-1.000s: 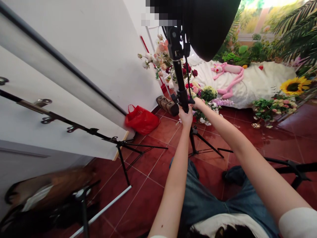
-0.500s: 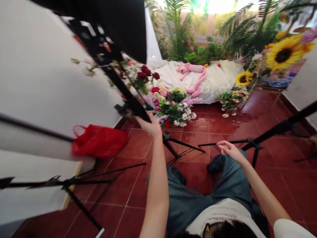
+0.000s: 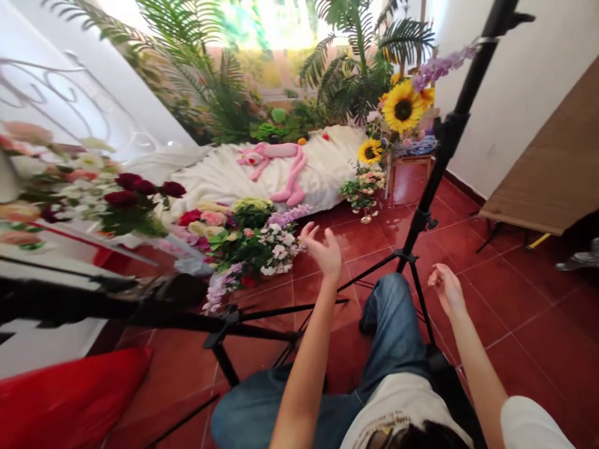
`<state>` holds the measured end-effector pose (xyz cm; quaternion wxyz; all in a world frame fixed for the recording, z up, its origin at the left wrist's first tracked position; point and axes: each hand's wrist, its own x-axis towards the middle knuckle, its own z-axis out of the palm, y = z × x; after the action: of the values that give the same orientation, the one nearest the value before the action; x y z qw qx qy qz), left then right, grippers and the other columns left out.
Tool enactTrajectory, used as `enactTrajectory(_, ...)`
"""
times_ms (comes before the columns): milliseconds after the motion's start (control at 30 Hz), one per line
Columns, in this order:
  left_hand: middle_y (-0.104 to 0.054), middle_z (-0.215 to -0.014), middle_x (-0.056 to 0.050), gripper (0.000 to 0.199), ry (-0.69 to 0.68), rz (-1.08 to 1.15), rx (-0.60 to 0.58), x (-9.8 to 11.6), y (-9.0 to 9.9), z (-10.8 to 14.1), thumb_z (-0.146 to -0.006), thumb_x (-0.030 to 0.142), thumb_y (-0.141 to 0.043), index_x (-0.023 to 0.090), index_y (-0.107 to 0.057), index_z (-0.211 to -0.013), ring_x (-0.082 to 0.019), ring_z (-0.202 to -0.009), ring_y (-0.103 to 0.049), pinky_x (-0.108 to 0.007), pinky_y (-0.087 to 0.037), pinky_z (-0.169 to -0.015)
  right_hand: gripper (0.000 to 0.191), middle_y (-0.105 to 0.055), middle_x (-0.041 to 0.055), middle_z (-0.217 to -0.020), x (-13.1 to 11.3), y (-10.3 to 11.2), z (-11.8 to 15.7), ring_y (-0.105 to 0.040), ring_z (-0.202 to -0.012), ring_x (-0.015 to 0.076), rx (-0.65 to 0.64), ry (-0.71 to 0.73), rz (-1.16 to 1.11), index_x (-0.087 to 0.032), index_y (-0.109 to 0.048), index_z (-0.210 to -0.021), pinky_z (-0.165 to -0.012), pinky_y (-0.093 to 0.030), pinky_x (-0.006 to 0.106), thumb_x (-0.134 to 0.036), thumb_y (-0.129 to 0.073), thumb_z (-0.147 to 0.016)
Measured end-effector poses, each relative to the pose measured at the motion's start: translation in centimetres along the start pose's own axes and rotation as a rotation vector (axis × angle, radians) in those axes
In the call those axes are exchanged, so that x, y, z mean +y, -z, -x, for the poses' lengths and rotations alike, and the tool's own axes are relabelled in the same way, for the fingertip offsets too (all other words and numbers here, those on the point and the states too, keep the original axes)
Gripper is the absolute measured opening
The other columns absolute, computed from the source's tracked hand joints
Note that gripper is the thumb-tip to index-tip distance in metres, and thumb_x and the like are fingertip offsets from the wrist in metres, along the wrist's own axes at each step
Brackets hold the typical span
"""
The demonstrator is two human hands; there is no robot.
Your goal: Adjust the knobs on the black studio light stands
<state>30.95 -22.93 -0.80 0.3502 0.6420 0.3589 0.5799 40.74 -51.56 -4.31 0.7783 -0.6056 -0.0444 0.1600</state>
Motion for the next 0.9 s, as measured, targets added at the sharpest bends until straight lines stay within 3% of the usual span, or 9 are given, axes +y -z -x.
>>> enactTrajectory(100, -0.06, -0.124, -0.013, 0.039, -0.101, 0.265, -0.393, 4.3, -6.9, 0.8, -0.093, 0.04, -0.055, 0.021, -0.044, -0.125, -0.017, -0.112, -0.064, -0.035, -0.051, -0.104, 0.032, -0.051, -0.0051, -0.055, -1.3, -0.1, 0.3, -0.051, -0.051, 0.0126, -0.009, 0.017, 0.007, -0.025, -0.058, -0.079, -0.052, -0.045, 0.027, -0.051, -0.074, -0.07)
enactTrajectory(167, -0.064, -0.12, -0.013, 0.039, -0.121, 0.377, -0.595, 6.7, -11.1, 1.5, -0.093, 0.045, -0.056, 0.021, -0.048, -0.122, -0.017, -0.112, -0.065, -0.033, -0.052, -0.1, 0.031, -0.052, -0.0046, -0.055, -1.9, 0.0, 0.6, -0.05, -0.051, 0.0129, -0.01, 0.009, 0.005, -0.025, -0.057, -0.078, -0.053, -0.044, 0.027, -0.05, -0.074, -0.069)
enactTrajectory(267, -0.069, -0.103, -0.009, 0.042, -0.057, 0.484, -0.796, 8.8, -16.4, 3.0, -0.092, 0.054, -0.055, 0.021, -0.054, -0.116, -0.016, -0.098, -0.069, -0.029, -0.056, -0.087, 0.029, -0.051, -0.0043, -0.055, -2.5, -0.2, 0.7, -0.048, -0.052, 0.0133, -0.019, -0.002, -0.032, -0.026, -0.059, -0.078, -0.054, -0.043, 0.027, -0.049, -0.074, -0.069)
enactTrajectory(367, -0.064, -0.076, -0.002, 0.049, 0.075, 0.564, -0.962, 9.2, -19.8, 4.8, -0.088, 0.066, -0.052, 0.019, -0.06, -0.097, -0.012, -0.066, -0.063, -0.024, -0.052, -0.065, 0.029, -0.046, -0.0049, -0.055, -3.0, -0.9, 0.4, -0.044, -0.051, 0.0132, -0.046, -0.031, -0.114, -0.027, -0.059, -0.077, -0.053, -0.043, 0.028, -0.051, -0.073, -0.071)
enactTrajectory(433, -0.058, -0.067, 0.001, 0.057, 0.182, 0.604, -1.007, 9.0, -20.8, 5.8, -0.086, 0.073, -0.047, 0.018, -0.059, -0.085, -0.009, -0.056, -0.056, -0.023, -0.048, -0.058, 0.03, -0.039, -0.006, -0.053, -3.4, -1.6, -0.3, -0.038, -0.047, 0.0131, -0.086, -0.09, -0.2, -0.027, -0.057, -0.075, -0.05, -0.041, 0.028, -0.054, -0.069, -0.074)
enactTrajectory(567, -0.058, -0.066, 0.0, 0.063, 0.284, 0.643, -0.939, 9.0, -20.5, 6.7, -0.084, 0.078, -0.042, 0.017, -0.057, -0.077, -0.008, -0.056, -0.053, -0.021, -0.046, -0.058, 0.027, -0.029, -0.0079, -0.051, -4.7, -3.1, -2.6, -0.031, -0.044, 0.0128, -0.245, -0.203, -0.452, -0.027, -0.053, -0.073, -0.046, -0.039, 0.025, -0.049, -0.058, -0.088)
enactTrajectory(667, -0.059, -0.067, 0.0, 0.063, 0.281, 0.663, -0.947, 9.3, -19.7, 6.7, -0.081, 0.079, -0.046, 0.017, -0.057, -0.075, -0.008, -0.057, -0.052, -0.022, -0.045, -0.059, 0.015, -0.039, -0.0099, -0.051, -5.8, -4.4, -4.8, -0.038, -0.044, 0.0096, -0.401, -0.282, -0.813, -0.025, -0.057, -0.086, -0.048, -0.041, 0.018, -0.032, -0.051, -0.098)
enactTrajectory(767, -0.06, -0.069, 0.0, 0.063, 0.287, 0.666, -0.96, 9.5, -19.3, 6.7, -0.08, 0.079, -0.046, 0.017, -0.056, -0.074, -0.009, -0.063, -0.054, -0.023, -0.046, -0.065, 0.016, -0.049, -0.0118, -0.051, -6.5, -5.6, -6.4, -0.048, -0.045, 0.0056, -0.543, -0.42, -1.159, -0.022, -0.056, -0.094, -0.05, -0.043, 0.013, -0.027, -0.044, -0.103)
enactTrajectory(900, -0.059, -0.07, 0.0, 0.064, 0.265, 0.713, -0.965, 9.1, -19.5, 6.9, -0.079, 0.08, -0.046, 0.017, -0.056, -0.076, -0.009, -0.066, -0.055, -0.023, -0.046, -0.069, 0.025, -0.052, -0.0113, -0.05, -6.3, -6.2, -7.2, -0.052, -0.045, 0.0057, -0.6, -0.439, -1.333, -0.022, -0.054, -0.086, -0.049, -0.046, 0.014, -0.024, -0.038, -0.105)
